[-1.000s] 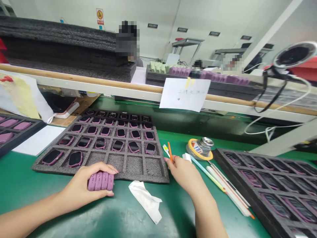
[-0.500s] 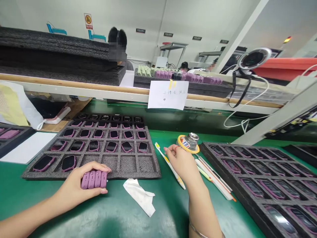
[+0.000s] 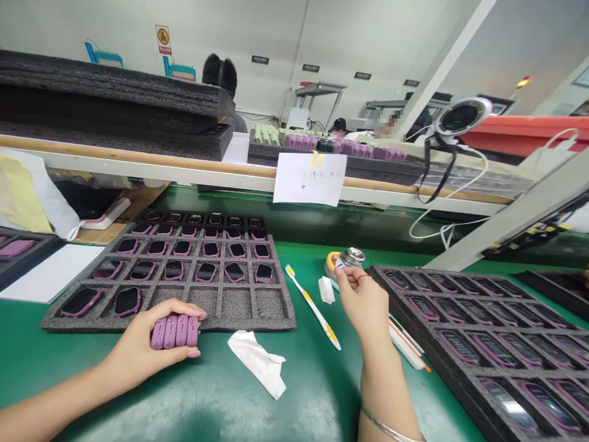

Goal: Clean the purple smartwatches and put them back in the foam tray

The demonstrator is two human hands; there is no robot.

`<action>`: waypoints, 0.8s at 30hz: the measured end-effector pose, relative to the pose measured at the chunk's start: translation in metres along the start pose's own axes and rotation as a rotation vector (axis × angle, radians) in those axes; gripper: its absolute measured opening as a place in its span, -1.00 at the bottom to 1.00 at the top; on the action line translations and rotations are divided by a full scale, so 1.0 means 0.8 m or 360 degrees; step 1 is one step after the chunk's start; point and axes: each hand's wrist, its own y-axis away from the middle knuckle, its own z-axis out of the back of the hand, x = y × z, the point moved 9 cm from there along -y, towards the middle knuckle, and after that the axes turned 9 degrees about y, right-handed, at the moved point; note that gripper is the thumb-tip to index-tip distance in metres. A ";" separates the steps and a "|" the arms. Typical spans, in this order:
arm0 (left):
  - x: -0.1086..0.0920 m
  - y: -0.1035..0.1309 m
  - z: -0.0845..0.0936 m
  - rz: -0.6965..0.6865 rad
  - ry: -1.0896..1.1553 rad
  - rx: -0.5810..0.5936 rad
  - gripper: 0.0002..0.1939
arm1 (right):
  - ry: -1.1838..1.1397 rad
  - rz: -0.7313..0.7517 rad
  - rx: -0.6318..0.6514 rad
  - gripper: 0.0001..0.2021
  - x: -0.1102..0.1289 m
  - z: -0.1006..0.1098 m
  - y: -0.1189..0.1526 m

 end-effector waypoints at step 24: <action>-0.003 -0.001 -0.021 0.0056 0.0621 0.0114 -0.55 | -0.1466 0.0562 0.1457 -0.69 0.188 -0.123 0.227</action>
